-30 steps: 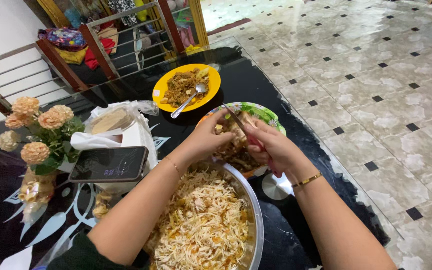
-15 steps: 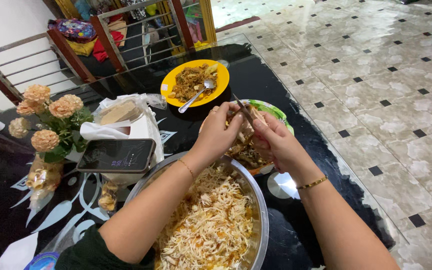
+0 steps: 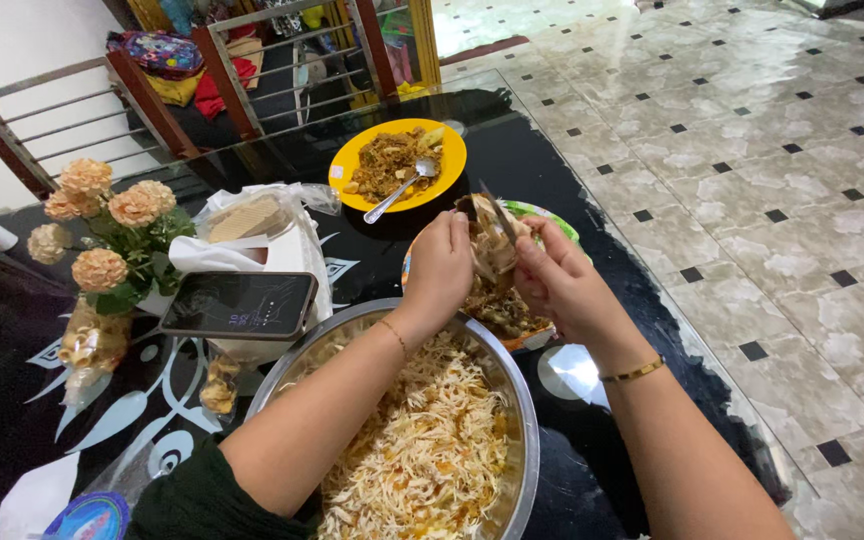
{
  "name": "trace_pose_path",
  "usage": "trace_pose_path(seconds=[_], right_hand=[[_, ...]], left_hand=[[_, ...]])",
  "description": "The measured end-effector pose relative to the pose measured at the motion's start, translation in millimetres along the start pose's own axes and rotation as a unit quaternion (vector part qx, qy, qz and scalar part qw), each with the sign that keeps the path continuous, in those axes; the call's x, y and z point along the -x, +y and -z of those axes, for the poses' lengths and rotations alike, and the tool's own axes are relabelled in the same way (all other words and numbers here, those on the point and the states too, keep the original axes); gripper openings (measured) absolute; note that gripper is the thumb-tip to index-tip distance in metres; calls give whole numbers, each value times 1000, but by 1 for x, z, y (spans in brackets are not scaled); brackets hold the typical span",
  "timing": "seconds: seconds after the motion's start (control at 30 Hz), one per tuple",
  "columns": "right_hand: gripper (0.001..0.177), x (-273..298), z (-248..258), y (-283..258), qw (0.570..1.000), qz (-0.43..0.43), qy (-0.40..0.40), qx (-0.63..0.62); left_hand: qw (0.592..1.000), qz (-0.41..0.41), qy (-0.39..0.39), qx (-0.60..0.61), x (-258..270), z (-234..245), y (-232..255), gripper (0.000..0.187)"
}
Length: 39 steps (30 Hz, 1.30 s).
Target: The person shreds cooked chicken by hand and with a small knife, placing the shredded pieces into a large bowl of rice.
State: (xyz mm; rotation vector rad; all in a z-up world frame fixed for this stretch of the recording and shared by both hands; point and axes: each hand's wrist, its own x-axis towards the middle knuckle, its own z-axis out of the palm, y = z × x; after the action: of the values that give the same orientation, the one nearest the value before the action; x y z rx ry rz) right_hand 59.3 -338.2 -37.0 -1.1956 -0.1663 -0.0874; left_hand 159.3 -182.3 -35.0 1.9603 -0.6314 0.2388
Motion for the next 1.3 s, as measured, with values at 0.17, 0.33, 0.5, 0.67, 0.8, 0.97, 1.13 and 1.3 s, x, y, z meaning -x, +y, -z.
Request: trace_pose_path(seconds=[0.17, 0.33, 0.5, 0.67, 0.8, 0.97, 1.13, 1.3], right_hand=[[43, 4, 7, -4, 998, -23, -9, -59], [24, 1, 19, 2, 983, -117, -53, -127], [26, 1, 5, -1, 990, -128, -35, -58], [22, 5, -11, 0, 997, -72, 23, 3], [17, 3, -10, 4, 998, -56, 17, -29], [17, -4, 4, 10, 997, -63, 7, -50], [28, -11, 27, 20, 992, -75, -13, -96], [37, -13, 38, 22, 990, -99, -11, -96]], left_hand=[[996, -87, 25, -21, 5, 0, 11, 35], [990, -137, 42, -17, 8, -4, 16, 29], [995, -74, 67, 0, 5, -9, 6, 30], [997, 32, 71, 29, -6, -12, -8, 34], [993, 92, 74, 25, -13, -16, -17, 37], [974, 176, 48, 138, -17, -18, -25, 37], [861, 320, -49, 392, -24, 4, -19, 32], [967, 208, -97, 112, -17, 30, -23, 35]])
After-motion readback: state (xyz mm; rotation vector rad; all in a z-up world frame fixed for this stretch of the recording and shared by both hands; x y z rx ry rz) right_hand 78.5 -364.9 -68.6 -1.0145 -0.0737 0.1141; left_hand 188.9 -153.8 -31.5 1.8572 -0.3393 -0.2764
